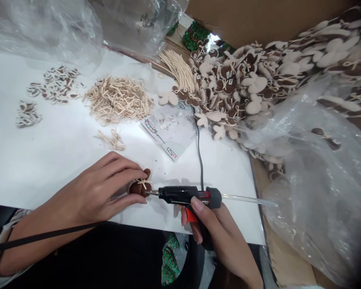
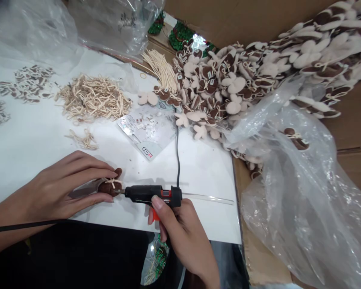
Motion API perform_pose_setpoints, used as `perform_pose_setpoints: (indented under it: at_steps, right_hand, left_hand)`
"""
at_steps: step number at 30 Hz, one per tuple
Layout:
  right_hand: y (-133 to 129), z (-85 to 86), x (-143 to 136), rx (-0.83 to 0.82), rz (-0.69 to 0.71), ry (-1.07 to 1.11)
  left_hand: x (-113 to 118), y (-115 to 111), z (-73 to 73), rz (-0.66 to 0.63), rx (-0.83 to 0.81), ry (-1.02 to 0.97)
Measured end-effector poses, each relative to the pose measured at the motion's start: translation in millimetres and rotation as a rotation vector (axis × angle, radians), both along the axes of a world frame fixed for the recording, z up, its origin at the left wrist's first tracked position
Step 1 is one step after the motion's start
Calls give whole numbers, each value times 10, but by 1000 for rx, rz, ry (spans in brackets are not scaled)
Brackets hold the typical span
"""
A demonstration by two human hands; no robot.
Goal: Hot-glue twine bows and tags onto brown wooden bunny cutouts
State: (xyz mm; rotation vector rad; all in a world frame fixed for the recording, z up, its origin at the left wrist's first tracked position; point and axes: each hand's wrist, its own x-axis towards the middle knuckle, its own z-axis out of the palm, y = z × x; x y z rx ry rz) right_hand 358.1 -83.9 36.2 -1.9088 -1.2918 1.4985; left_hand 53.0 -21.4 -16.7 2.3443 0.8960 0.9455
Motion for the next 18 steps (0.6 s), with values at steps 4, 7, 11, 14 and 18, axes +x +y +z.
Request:
perform_pose_setpoints:
  at_steps: [4, 7, 11, 14, 18]
  right_hand:
    - [-16, -4, 6, 2, 9, -23]
    - [-23, -6, 8, 10, 26, -12]
    - [-26, -9, 5, 16, 31, 4]
    - [-20, -12, 0, 26, 39, 10]
    - [-5, -16, -4, 40, 45, 20]
  left_hand:
    - [1, 1, -12, -4, 13, 1]
    - [2, 1, -20, -9, 5, -5]
    - [2, 1, -18, -10, 1, -5]
    - [0, 6, -15, -3, 1, -5]
    - [0, 9, -15, 1, 0, -2]
